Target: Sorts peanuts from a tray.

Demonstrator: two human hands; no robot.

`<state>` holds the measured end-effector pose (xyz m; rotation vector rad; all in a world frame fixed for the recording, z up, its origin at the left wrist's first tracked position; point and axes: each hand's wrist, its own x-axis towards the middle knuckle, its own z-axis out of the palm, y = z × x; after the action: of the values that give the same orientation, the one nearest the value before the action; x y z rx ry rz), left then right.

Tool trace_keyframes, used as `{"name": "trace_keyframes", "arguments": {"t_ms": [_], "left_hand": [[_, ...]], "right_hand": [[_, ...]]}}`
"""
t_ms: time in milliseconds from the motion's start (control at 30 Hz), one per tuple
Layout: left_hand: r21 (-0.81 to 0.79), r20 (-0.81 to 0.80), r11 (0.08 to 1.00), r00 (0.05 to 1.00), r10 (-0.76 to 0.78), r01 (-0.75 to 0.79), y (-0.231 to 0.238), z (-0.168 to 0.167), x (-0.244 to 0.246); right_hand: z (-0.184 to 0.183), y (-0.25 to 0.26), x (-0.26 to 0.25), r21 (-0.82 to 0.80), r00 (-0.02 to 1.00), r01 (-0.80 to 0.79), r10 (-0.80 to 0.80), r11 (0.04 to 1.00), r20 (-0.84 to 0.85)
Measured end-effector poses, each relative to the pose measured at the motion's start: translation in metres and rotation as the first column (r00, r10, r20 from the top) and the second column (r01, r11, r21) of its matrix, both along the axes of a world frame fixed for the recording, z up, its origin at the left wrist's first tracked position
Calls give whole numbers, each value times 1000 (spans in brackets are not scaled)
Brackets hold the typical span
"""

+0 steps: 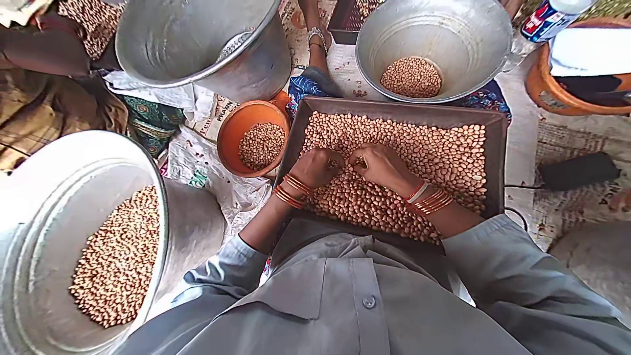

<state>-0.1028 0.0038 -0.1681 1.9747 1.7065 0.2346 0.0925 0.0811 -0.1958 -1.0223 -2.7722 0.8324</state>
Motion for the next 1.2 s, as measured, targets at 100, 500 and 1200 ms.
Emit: {"name": "trace_keyframes", "arguments": {"t_ms": [100,500,1200], "left_hand": [[72,101,997,994,35,-43,-9,9,3],[19,23,987,987,156,-157,-37,20,-44],[138,-132,934,928,348,-330,-29,41,-57]], "right_hand": [[1,-1,0,-22,1000,2,-2,1000,7],[26,23,27,-878,715,-117,-574,464,-399],[13,-55,-28,27,971,-171,173,985,-164]]}}
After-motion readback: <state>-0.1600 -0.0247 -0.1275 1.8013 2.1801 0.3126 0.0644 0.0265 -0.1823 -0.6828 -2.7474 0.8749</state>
